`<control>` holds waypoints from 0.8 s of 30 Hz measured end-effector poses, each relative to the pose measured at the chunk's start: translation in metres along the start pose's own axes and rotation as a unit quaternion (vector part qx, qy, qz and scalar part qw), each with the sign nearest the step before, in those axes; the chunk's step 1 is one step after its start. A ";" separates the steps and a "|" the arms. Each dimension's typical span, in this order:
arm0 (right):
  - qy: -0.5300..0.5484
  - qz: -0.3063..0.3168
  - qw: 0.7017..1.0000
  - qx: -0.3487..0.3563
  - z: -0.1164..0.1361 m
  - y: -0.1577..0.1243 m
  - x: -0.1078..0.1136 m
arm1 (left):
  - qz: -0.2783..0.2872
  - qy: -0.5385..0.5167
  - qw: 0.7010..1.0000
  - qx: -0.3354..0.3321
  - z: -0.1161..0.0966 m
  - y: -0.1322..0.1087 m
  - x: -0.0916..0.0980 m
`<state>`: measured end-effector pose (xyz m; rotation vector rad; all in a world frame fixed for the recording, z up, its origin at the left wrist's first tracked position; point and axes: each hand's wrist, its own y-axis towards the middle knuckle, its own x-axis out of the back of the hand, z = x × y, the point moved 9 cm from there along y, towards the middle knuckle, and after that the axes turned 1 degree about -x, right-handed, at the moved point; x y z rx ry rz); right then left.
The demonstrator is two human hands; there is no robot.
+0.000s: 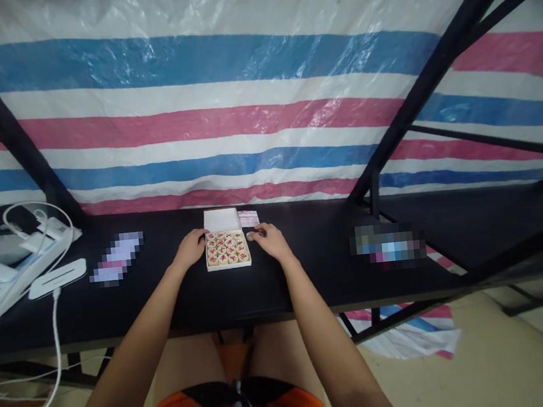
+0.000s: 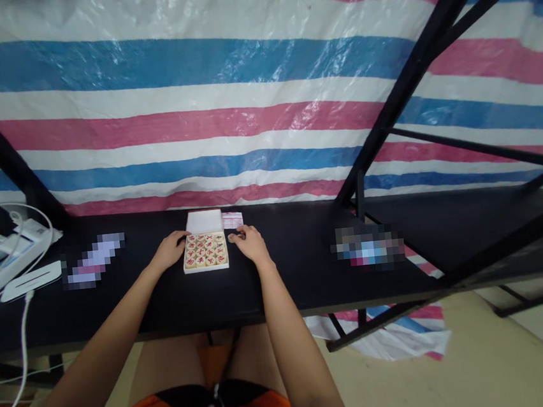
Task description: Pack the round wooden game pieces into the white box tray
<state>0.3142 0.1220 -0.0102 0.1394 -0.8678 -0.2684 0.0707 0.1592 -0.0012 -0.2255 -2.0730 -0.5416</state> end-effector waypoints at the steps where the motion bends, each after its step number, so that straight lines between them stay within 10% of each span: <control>1: 0.000 0.008 1.000 0.006 0.002 0.000 -0.002 | -0.001 0.001 1.000 0.001 -0.001 0.000 0.001; 24: 0.003 -0.037 0.996 0.077 0.013 0.007 -0.017 | -0.004 0.008 1.000 0.000 0.001 0.002 -0.002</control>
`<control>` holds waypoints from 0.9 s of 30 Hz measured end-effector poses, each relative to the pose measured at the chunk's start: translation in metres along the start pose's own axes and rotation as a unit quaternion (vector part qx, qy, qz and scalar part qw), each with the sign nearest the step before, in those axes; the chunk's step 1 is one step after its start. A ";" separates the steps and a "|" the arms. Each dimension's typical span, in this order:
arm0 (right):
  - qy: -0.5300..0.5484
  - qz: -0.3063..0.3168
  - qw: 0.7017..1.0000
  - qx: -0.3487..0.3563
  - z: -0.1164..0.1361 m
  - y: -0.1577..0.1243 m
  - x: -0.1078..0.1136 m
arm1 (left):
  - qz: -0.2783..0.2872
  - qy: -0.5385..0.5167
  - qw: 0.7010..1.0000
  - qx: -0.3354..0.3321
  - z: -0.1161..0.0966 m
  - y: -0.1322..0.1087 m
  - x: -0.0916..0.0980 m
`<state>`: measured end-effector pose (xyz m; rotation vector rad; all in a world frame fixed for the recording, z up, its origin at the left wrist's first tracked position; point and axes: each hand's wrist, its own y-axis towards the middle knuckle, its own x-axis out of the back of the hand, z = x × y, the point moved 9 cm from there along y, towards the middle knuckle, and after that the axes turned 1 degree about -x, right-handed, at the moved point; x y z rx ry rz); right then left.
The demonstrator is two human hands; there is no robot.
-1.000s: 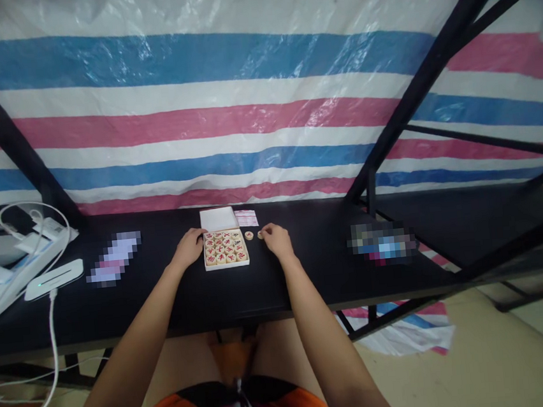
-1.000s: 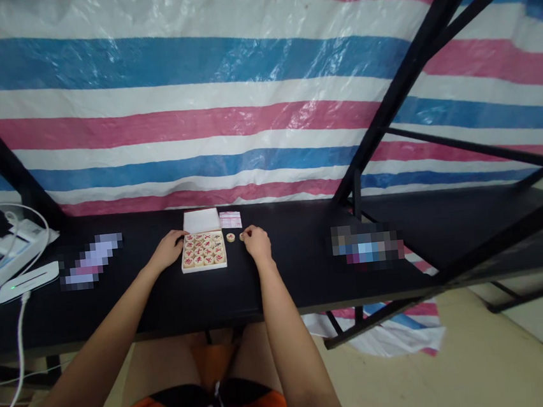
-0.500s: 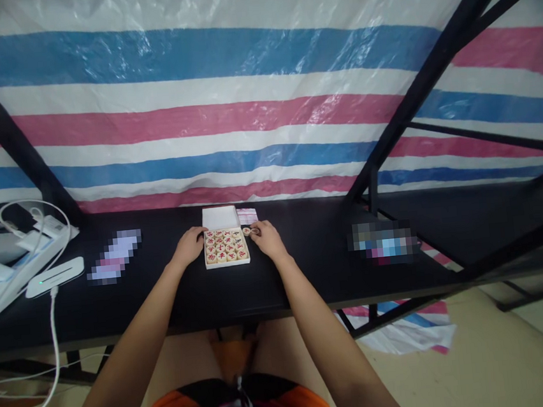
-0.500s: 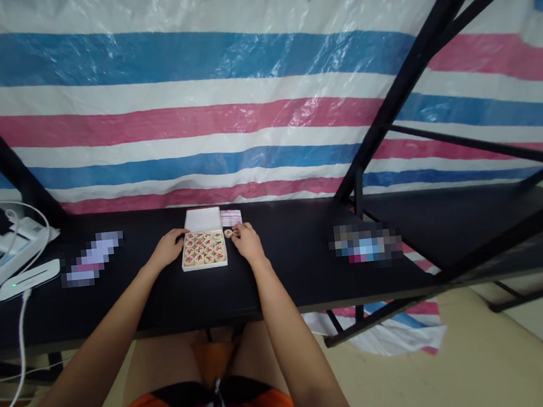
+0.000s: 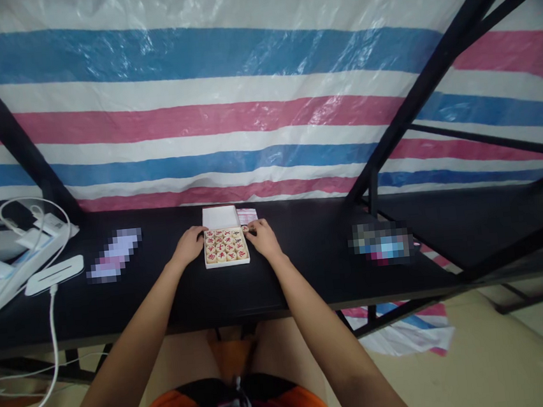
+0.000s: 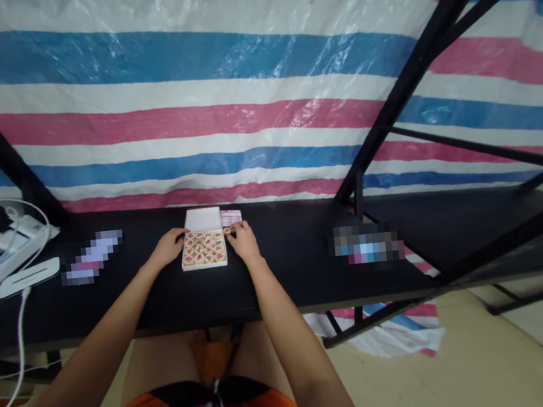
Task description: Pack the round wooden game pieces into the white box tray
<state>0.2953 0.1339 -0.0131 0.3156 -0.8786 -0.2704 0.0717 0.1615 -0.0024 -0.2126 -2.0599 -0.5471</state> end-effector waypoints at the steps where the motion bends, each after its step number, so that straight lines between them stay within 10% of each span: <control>1: 0.000 0.000 1.000 0.002 -0.001 0.001 -0.001 | 0.000 0.000 1.000 0.001 0.000 0.000 0.000; 14: 0.068 -0.003 0.995 0.066 0.021 -0.006 0.011 | -0.003 -0.009 1.000 -0.001 0.001 0.000 0.000; 27: 0.155 0.137 0.974 0.093 0.036 -0.016 0.001 | 0.001 -0.016 1.000 0.001 -0.002 -0.003 0.002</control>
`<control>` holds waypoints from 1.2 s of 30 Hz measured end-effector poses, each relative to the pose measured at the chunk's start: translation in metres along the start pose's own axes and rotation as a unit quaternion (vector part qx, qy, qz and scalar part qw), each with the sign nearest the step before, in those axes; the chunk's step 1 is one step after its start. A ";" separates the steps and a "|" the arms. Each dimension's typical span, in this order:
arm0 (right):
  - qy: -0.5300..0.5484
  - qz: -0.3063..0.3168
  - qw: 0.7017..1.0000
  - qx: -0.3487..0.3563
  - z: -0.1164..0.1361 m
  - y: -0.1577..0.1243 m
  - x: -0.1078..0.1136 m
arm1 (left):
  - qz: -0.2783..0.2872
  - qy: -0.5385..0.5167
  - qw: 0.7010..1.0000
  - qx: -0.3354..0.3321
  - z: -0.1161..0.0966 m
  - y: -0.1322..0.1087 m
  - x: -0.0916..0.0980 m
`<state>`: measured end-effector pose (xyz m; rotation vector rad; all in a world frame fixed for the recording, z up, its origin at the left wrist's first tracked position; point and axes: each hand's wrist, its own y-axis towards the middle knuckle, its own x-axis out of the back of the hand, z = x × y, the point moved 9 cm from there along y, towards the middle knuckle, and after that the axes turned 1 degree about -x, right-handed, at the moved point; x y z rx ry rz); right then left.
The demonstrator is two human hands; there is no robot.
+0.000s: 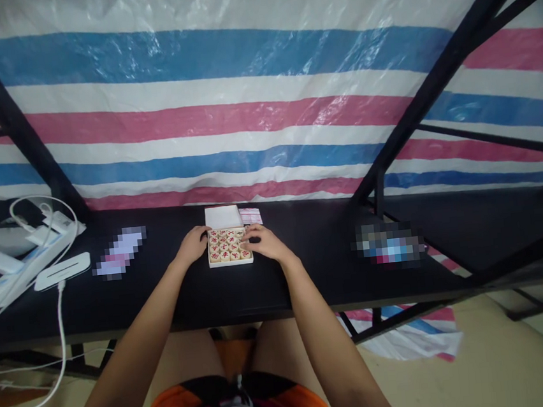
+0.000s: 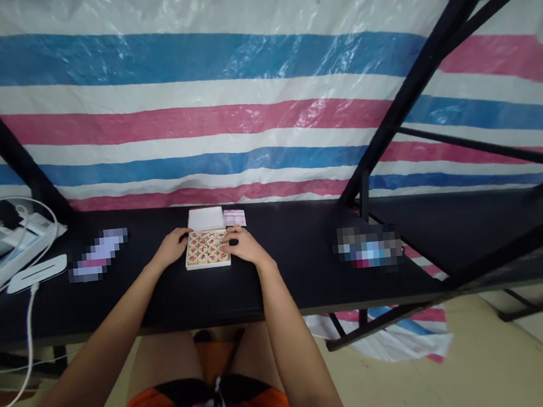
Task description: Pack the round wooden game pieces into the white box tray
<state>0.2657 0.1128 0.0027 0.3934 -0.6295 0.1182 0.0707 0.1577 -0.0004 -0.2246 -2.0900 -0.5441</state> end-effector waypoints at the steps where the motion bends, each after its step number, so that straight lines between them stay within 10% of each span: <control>1: 0.008 0.001 1.000 -0.008 -0.002 0.000 0.000 | 0.000 0.001 1.000 0.002 0.000 0.000 0.000; 16: 0.028 0.022 0.999 -0.012 0.017 -0.001 -0.003 | 0.001 0.000 1.000 0.006 0.003 0.000 -0.001; 26: -0.052 -0.277 0.939 -0.197 -0.055 -0.016 0.066 | 0.001 0.007 1.000 -0.002 0.003 0.001 -0.002; 36: -0.180 -0.264 0.923 -0.216 -0.071 -0.018 0.061 | 0.002 0.009 1.000 -0.004 0.003 0.002 -0.003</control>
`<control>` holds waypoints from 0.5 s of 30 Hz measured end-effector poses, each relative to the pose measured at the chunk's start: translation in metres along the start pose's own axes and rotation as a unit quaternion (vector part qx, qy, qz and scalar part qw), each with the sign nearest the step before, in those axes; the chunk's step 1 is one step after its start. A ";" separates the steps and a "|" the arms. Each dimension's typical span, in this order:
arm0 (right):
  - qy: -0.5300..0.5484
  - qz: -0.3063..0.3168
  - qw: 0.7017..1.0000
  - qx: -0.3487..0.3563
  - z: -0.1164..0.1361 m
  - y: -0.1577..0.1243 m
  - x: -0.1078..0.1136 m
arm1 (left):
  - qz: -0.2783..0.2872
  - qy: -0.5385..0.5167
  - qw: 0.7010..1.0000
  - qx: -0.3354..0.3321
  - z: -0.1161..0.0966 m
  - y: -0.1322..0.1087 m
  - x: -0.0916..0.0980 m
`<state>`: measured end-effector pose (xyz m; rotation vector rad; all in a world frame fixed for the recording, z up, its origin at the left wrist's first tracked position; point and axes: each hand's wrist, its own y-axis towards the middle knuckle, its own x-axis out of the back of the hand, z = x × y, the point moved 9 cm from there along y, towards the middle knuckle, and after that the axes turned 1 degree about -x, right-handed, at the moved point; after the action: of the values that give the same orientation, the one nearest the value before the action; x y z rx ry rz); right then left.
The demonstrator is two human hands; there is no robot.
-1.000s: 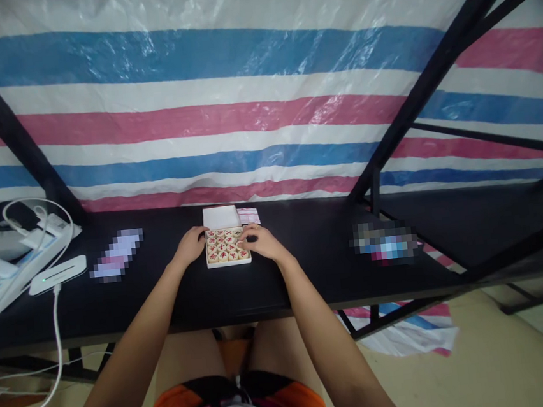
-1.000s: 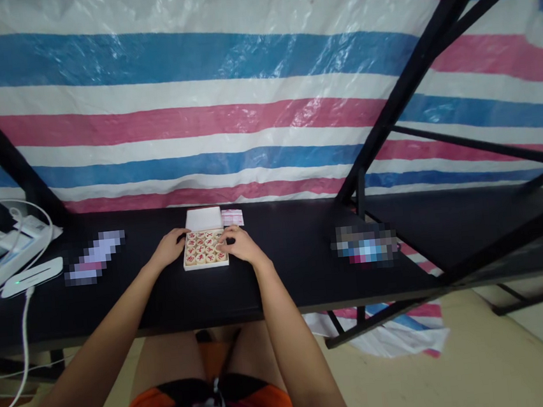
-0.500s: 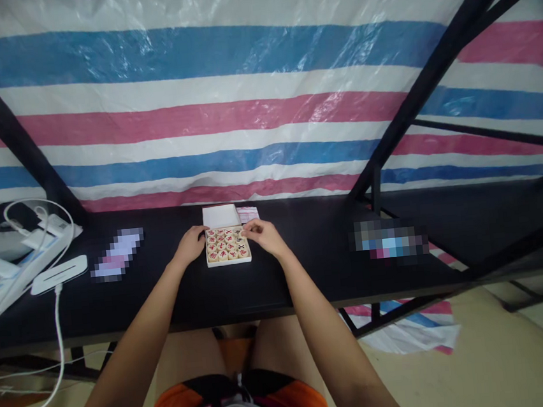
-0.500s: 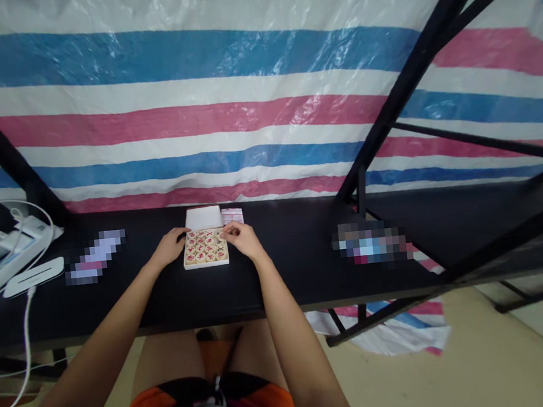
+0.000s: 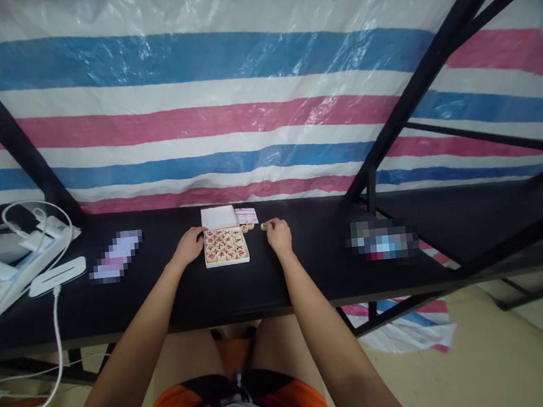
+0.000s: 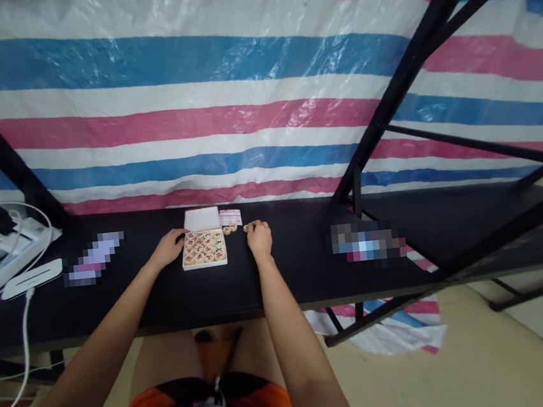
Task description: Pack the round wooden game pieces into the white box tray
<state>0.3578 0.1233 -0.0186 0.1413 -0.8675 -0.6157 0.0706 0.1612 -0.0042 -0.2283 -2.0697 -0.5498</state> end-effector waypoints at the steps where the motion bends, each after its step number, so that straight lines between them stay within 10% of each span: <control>1: -0.001 0.006 1.000 0.010 0.002 0.000 -0.002 | 0.001 -0.001 1.000 0.001 0.000 0.000 0.000; 15: -0.017 0.078 0.983 0.162 0.045 -0.016 -0.015 | -0.002 -0.009 1.000 0.005 0.000 0.000 0.001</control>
<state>0.3099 0.1243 -0.0051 0.3546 -0.9983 -0.3271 0.0704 0.1611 -0.0036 -0.2254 -2.0904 -0.5418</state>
